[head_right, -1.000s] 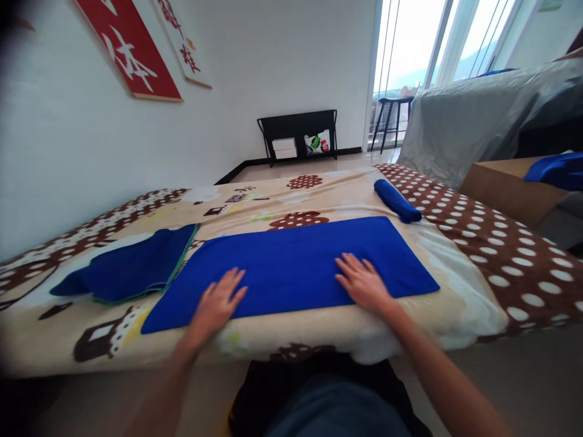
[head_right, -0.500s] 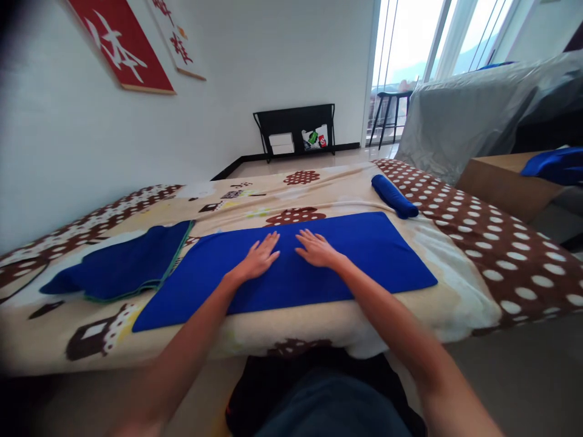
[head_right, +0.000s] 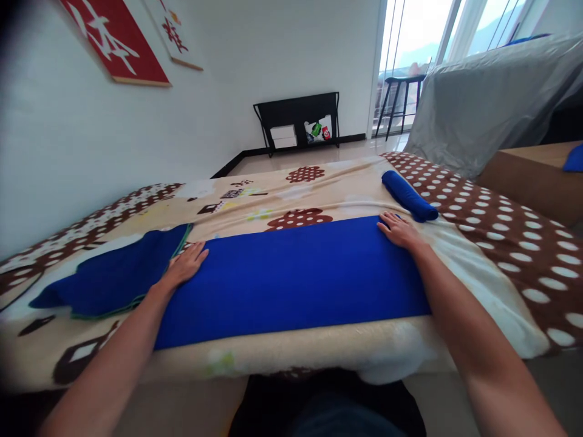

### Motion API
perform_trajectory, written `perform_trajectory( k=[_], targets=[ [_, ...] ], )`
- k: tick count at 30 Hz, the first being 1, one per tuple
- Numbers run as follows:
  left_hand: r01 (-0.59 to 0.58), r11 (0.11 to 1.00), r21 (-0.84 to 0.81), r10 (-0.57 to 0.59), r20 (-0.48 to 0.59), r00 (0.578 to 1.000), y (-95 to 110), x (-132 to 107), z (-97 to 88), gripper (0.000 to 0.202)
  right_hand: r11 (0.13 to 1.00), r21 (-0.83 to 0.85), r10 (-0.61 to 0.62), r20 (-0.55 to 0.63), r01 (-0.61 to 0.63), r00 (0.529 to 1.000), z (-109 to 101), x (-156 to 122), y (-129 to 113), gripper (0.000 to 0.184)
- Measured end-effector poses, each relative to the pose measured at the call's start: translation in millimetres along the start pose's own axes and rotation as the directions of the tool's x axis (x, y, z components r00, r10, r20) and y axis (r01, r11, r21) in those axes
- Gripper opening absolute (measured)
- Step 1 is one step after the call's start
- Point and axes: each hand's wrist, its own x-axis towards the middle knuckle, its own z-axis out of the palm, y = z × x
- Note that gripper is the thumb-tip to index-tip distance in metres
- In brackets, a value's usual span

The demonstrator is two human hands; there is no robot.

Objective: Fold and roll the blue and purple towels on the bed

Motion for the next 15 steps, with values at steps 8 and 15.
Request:
perform_trajectory(
  k=[8, 15],
  targets=[
    [0.013, 0.999, 0.034, -0.008, -0.162, 0.987, 14.9, -56.6, -3.6, 0.067, 0.996, -0.043, 0.073, -0.174, -0.081, 0.982, -7.5, -40.2, -15.2, 0.066],
    [-0.065, 0.997, -0.036, 0.052, -0.285, 0.957, -10.1, -203.0, 28.5, 0.06, 0.975, -0.061, -0.22, -0.126, 0.214, 0.967, 0.3, -179.7, -13.6, 0.06]
  ],
)
